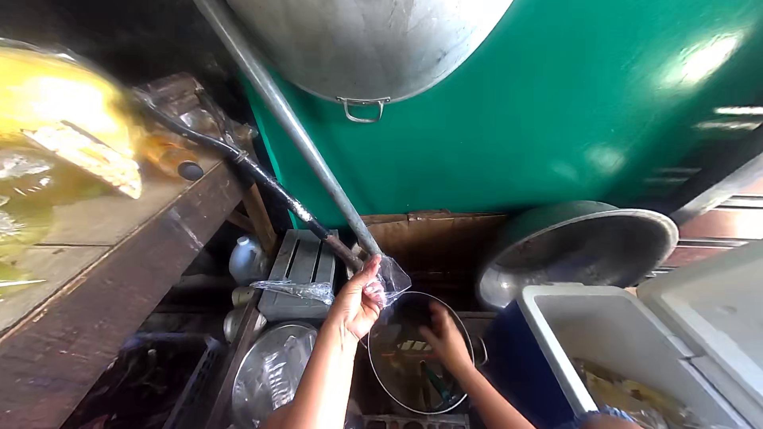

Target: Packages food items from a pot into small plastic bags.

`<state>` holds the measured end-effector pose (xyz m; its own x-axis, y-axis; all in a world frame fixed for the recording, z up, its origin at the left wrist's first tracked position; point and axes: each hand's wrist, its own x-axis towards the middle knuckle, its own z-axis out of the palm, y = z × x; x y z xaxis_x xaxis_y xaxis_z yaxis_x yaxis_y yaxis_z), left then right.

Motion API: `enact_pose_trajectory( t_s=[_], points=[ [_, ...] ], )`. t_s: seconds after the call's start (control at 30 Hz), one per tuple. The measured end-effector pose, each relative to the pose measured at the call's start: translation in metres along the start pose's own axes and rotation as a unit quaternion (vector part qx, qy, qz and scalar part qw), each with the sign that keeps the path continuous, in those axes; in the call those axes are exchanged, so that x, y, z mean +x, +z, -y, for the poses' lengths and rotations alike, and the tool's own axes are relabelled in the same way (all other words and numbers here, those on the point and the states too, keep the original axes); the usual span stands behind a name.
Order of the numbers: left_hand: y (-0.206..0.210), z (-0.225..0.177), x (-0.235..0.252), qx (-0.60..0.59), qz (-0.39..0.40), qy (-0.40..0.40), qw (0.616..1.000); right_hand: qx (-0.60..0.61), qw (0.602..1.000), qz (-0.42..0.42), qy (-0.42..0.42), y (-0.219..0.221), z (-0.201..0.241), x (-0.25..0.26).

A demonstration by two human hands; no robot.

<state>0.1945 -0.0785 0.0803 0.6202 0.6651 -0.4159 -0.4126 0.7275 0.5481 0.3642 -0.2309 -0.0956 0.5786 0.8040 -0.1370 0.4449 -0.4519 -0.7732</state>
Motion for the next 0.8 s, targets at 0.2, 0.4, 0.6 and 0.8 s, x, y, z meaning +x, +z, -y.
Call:
enact_pose_trajectory(
  t_s=[0.2, 0.4, 0.6, 0.8],
  points=[
    [-0.002, 0.003, 0.01, -0.011, -0.042, 0.028, 0.999, -0.395, 0.847, 0.281, 0.22, 0.05, -0.052, -0.025],
    [-0.007, -0.002, 0.012, 0.244, -0.114, 0.264, 0.926, -0.252, 0.932, 0.069, 0.252, 0.019, -0.044, 0.014],
    [-0.007, 0.009, 0.022, 0.279, -0.136, 0.393, 0.865, -0.008, 0.986, -0.027, 0.165, 0.054, -0.087, 0.04],
    [-0.001, 0.006, 0.021, 0.235, -0.106, 0.275, 0.926, -0.115, 0.987, 0.052, 0.096, 0.074, -0.081, 0.012]
  ],
)
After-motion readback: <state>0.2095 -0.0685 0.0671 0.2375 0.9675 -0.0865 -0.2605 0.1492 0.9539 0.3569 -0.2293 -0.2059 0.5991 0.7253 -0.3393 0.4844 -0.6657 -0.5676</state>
